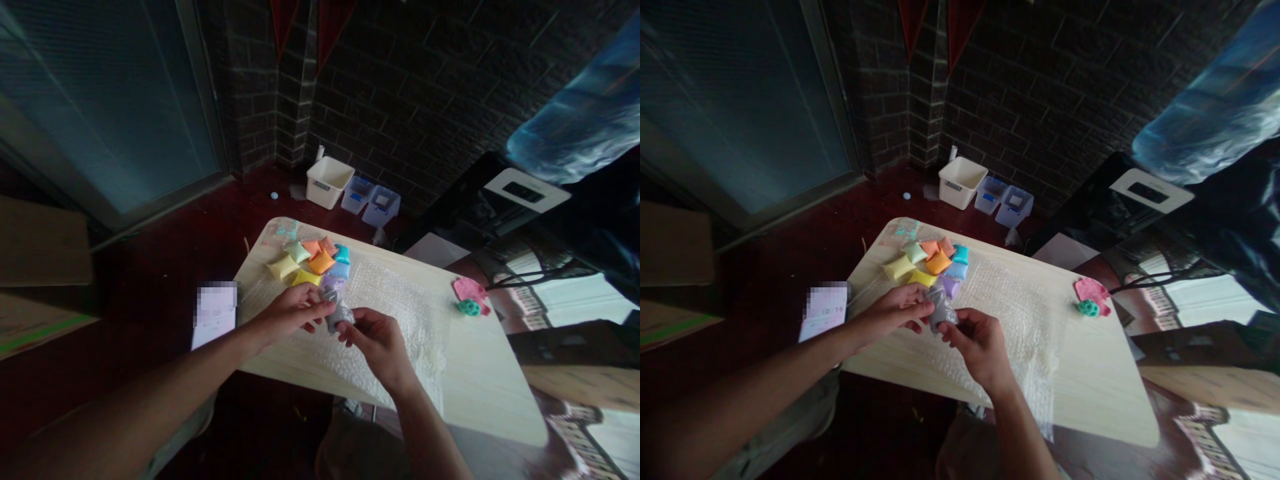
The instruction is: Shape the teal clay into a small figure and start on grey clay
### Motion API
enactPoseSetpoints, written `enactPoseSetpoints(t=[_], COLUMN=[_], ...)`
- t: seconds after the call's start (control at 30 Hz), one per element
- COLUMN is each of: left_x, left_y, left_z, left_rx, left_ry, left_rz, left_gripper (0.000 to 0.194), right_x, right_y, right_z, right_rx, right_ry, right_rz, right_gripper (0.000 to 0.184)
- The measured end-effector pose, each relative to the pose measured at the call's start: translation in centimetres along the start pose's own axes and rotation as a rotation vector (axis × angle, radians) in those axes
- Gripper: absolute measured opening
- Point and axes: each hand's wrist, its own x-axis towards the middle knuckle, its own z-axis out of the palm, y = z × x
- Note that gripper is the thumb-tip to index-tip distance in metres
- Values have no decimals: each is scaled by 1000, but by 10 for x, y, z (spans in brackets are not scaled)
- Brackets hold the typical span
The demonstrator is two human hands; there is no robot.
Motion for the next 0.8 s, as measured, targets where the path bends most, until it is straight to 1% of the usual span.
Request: enactPoseSetpoints(t=[0.1, 0.2, 0.27, 0.37, 0.47, 0.63, 0.8], left_x=[-1, -2, -2, -3, -3, -2, -2], left_y=[5, 6, 6, 7, 8, 10, 11], left_z=[-1, 2, 2, 0, -1, -1, -4], left_rx=[-102, -140, -185, -244, -278, -314, -314], left_ry=[-22, -16, -5, -22, -39, -64, -72], left_rz=[8, 17, 14, -3, -13, -25, -61], left_gripper=[50, 47, 49, 53, 50, 44, 40], right_x=[-2, -3, -4, -6, -9, -13, -15], right_y=[2, 1, -2, -7, -9, -6, -7], right_z=[1, 2, 0, -3, -5, -6, -6], right_rx=[-10, 12, 31, 16, -83, -279, -360], right_ry=[-43, -17, 3, 5, 22, 89, 101], right_rz=[-1, -39, -78, -120, -158, -245, -276], right_gripper=[26, 33, 29, 22, 20, 17, 12])
